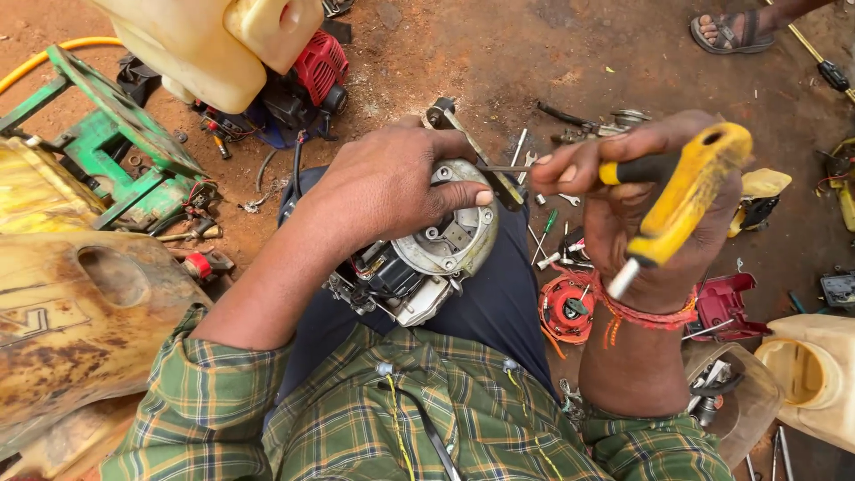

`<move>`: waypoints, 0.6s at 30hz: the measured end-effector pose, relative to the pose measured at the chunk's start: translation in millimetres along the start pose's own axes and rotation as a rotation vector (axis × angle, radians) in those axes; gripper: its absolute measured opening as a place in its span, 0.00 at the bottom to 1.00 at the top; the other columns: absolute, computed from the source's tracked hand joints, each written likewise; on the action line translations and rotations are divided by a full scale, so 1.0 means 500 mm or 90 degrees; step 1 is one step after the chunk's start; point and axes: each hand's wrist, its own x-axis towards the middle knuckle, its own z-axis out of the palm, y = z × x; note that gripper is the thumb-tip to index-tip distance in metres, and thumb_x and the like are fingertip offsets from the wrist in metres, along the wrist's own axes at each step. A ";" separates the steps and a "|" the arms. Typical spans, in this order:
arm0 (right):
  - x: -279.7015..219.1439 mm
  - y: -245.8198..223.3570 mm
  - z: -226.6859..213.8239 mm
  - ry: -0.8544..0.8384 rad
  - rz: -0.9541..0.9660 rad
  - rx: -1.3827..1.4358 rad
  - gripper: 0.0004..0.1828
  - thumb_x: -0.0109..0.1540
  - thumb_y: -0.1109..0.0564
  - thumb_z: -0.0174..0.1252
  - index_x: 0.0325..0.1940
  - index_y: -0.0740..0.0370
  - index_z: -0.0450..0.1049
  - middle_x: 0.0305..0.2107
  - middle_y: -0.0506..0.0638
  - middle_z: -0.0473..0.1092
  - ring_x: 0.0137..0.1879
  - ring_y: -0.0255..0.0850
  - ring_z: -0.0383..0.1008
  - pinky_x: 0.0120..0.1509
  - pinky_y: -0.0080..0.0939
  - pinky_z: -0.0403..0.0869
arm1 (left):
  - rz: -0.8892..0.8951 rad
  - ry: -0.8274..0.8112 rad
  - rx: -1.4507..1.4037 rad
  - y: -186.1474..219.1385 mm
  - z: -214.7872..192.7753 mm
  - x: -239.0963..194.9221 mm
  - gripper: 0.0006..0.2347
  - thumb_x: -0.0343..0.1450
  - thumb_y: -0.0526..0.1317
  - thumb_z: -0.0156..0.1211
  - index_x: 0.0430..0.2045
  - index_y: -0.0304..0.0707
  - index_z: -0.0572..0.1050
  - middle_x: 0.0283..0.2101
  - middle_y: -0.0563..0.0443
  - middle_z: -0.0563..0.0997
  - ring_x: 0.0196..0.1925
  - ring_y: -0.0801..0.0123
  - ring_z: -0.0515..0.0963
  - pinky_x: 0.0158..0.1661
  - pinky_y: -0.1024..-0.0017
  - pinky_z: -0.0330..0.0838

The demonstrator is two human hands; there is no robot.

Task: The person sits on the ground with a small engine on their lap, removes the pull-starter cover, and unscrews fasteners from the engine housing using a screwdriver, handling bolts and engine parts while working on the assembly.

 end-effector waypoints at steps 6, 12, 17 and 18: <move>0.002 -0.012 0.031 -0.018 -0.021 -0.062 0.28 0.69 0.58 0.67 0.62 0.64 0.54 0.40 0.63 0.75 0.42 0.54 0.79 0.52 0.55 0.81 | 0.021 -0.002 -0.041 -0.019 -0.002 -0.013 0.23 0.65 0.60 0.64 0.47 0.49 0.80 0.40 0.39 0.82 0.50 0.46 0.79 0.48 0.51 0.71; -0.013 -0.049 -0.008 -0.070 -0.143 -0.472 0.40 0.72 0.56 0.65 0.78 0.52 0.45 0.57 0.65 0.68 0.54 0.53 0.77 0.49 0.43 0.83 | -0.005 -0.029 -0.032 -0.005 0.005 -0.020 0.21 0.66 0.59 0.64 0.47 0.51 0.81 0.40 0.37 0.82 0.49 0.45 0.80 0.47 0.50 0.72; 0.023 -0.125 -0.030 -0.337 -0.340 -0.893 0.37 0.72 0.53 0.62 0.80 0.56 0.52 0.58 0.65 0.67 0.60 0.56 0.74 0.52 0.46 0.79 | -0.019 -0.088 0.036 0.000 0.046 -0.002 0.20 0.66 0.59 0.64 0.46 0.51 0.81 0.41 0.37 0.82 0.48 0.46 0.81 0.45 0.50 0.74; 0.029 -0.146 -0.030 -0.454 -0.363 -0.960 0.37 0.69 0.48 0.59 0.78 0.60 0.53 0.54 0.64 0.70 0.57 0.57 0.75 0.52 0.50 0.77 | -0.013 -0.089 0.045 -0.001 0.049 0.001 0.20 0.66 0.59 0.64 0.45 0.52 0.81 0.41 0.36 0.81 0.48 0.46 0.81 0.44 0.50 0.75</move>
